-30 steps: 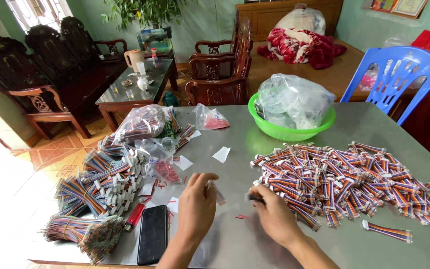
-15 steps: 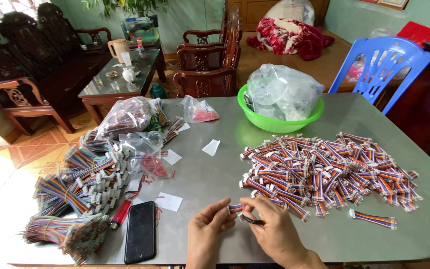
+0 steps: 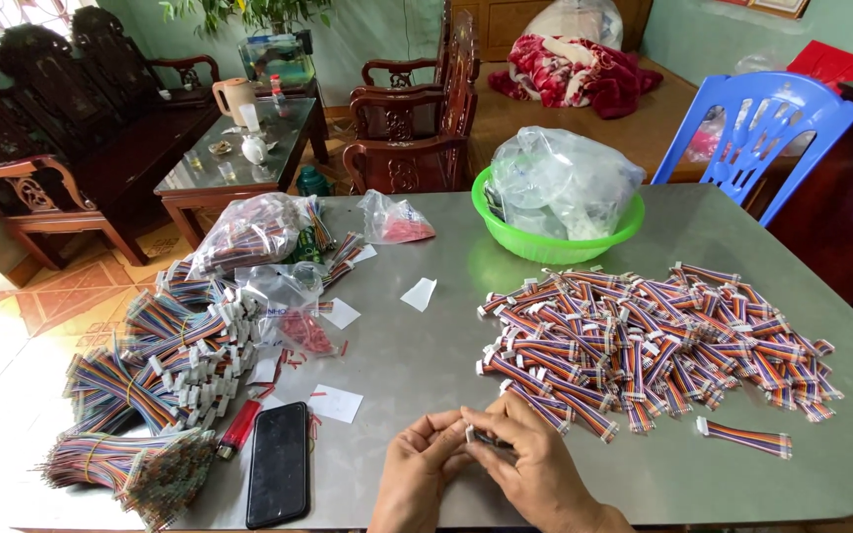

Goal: The person picks up multicolored wires and bundles them together, placing the bundles into a plastic bag.

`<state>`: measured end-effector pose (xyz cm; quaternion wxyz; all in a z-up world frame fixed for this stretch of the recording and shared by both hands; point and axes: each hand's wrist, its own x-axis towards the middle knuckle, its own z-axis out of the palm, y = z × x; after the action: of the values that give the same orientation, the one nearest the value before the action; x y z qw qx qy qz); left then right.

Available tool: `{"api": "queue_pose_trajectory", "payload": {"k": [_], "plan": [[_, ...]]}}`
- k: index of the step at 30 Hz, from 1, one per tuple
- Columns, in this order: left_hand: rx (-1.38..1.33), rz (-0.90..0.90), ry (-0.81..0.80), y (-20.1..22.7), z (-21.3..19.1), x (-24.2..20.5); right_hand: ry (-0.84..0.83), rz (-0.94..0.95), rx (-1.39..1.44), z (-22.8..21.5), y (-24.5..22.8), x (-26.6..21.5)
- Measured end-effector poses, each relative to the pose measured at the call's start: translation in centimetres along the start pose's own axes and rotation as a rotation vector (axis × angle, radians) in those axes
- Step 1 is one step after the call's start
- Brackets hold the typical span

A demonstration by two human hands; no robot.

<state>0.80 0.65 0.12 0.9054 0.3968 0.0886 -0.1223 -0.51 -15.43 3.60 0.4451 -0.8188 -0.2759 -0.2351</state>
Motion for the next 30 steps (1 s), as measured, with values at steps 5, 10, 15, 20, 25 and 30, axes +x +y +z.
{"api": "queue_pose_trajectory", "payload": {"k": [5,10,15,20,25,30], "plan": [[0.03,0.054,0.154,0.9,1.3,-0.6,-0.102,0.339,-0.036,-1.8,-1.0,0.7],[0.067,0.058,0.138,0.6,1.2,-0.6,-0.188,0.3,-0.254,-0.5,1.4,-0.2],[0.077,0.052,0.14,0.6,1.1,-0.7,-0.095,0.065,-0.404,1.2,1.9,-0.3],[0.181,0.105,0.116,-0.1,0.2,-0.3,-0.111,0.037,-0.416,1.6,2.2,-0.6],[0.18,0.185,0.075,0.1,-0.1,0.4,-0.175,0.043,-0.34,-0.9,0.5,0.9],[1.05,0.45,0.154,4.7,0.8,0.9,-0.223,0.174,-0.481,-0.5,2.3,2.4]]}}
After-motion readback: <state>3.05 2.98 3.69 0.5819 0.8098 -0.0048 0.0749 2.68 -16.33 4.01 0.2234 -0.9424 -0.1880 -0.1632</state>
